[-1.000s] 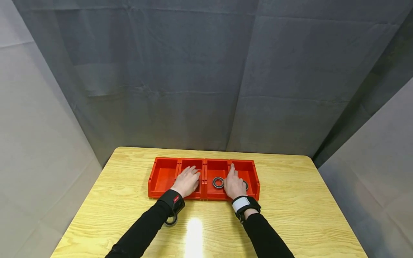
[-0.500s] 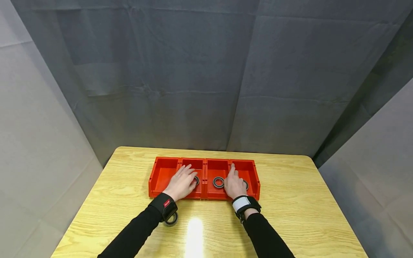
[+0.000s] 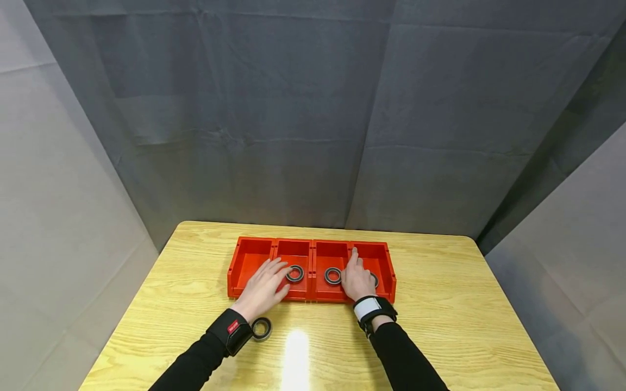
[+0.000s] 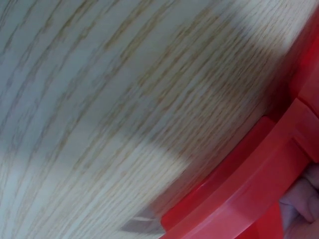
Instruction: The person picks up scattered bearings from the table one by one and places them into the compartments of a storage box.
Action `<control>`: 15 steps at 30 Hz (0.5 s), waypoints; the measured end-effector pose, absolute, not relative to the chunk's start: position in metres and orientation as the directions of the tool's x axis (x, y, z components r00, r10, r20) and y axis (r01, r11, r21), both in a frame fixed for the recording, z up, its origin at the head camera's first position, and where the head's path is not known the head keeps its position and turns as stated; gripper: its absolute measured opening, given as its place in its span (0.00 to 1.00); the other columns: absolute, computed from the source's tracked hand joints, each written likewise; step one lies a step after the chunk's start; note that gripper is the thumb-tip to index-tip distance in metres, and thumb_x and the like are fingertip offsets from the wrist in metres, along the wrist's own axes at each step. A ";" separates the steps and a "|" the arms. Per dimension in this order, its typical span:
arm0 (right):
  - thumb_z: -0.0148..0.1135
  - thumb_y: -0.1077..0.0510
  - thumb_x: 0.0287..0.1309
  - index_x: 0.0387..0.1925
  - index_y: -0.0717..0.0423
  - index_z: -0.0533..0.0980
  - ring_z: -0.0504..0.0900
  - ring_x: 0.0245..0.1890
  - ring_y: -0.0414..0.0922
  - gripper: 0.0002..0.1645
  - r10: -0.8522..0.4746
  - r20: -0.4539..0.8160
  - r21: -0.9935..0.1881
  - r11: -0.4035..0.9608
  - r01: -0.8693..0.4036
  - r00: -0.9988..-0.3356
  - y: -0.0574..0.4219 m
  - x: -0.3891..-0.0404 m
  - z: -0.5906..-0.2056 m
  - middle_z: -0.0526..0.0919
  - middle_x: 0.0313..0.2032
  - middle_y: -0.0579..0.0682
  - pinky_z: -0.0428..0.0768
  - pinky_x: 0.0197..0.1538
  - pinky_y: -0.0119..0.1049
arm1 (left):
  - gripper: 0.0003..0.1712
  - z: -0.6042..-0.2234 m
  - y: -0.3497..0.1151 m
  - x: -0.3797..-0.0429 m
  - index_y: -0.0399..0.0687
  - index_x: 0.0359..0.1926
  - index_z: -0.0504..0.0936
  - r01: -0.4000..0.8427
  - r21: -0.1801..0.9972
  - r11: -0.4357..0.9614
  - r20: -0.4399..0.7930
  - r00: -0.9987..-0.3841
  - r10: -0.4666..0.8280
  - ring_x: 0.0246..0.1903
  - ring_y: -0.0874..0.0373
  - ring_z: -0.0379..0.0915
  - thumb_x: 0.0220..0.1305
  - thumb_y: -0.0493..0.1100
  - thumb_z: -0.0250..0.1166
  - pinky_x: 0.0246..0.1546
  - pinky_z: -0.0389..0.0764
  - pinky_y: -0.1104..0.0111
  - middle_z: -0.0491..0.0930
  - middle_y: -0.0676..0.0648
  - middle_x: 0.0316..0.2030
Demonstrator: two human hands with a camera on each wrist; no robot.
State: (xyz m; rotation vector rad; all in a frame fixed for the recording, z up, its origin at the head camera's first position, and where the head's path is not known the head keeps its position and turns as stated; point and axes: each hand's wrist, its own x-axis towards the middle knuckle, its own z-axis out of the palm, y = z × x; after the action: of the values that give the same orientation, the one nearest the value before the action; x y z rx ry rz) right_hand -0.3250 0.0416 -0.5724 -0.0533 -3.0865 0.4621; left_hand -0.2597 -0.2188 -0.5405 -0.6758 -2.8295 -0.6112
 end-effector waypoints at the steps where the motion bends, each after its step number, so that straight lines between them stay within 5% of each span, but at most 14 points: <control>1: 0.59 0.53 0.68 0.77 0.61 0.50 0.72 0.16 0.52 0.44 0.037 0.014 -0.293 0.956 0.031 -0.999 0.041 -0.325 -0.572 0.78 0.46 0.63 0.80 0.26 0.48 | 0.25 -0.540 -0.220 -0.257 0.37 0.62 0.79 0.463 0.354 0.813 0.254 -0.884 0.393 0.71 0.40 0.66 0.67 0.44 0.66 0.76 0.58 0.46 0.77 0.36 0.64; 8: 0.59 0.52 0.68 0.77 0.61 0.50 0.73 0.16 0.52 0.45 0.039 0.007 -0.287 0.957 0.035 -0.999 0.041 -0.325 -0.573 0.79 0.52 0.64 0.82 0.29 0.50 | 0.26 -0.541 -0.231 -0.237 0.38 0.62 0.79 0.445 0.380 0.811 0.279 -0.891 0.358 0.67 0.38 0.70 0.65 0.43 0.69 0.74 0.61 0.45 0.77 0.36 0.62; 15: 0.60 0.52 0.68 0.77 0.61 0.49 0.71 0.15 0.52 0.45 0.032 0.014 -0.295 0.955 0.027 -0.999 0.042 -0.325 -0.573 0.79 0.46 0.63 0.80 0.27 0.48 | 0.27 -0.545 -0.240 -0.222 0.43 0.62 0.79 0.399 0.383 0.833 0.268 -0.911 0.313 0.63 0.42 0.72 0.64 0.45 0.70 0.68 0.70 0.45 0.79 0.40 0.59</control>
State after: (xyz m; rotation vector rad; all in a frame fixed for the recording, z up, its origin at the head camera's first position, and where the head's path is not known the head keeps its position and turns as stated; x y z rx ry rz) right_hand -0.3255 0.0418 -0.5728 -0.0464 -3.0878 0.4656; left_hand -0.2219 -0.2400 -0.5452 -0.5537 -2.8199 -0.6523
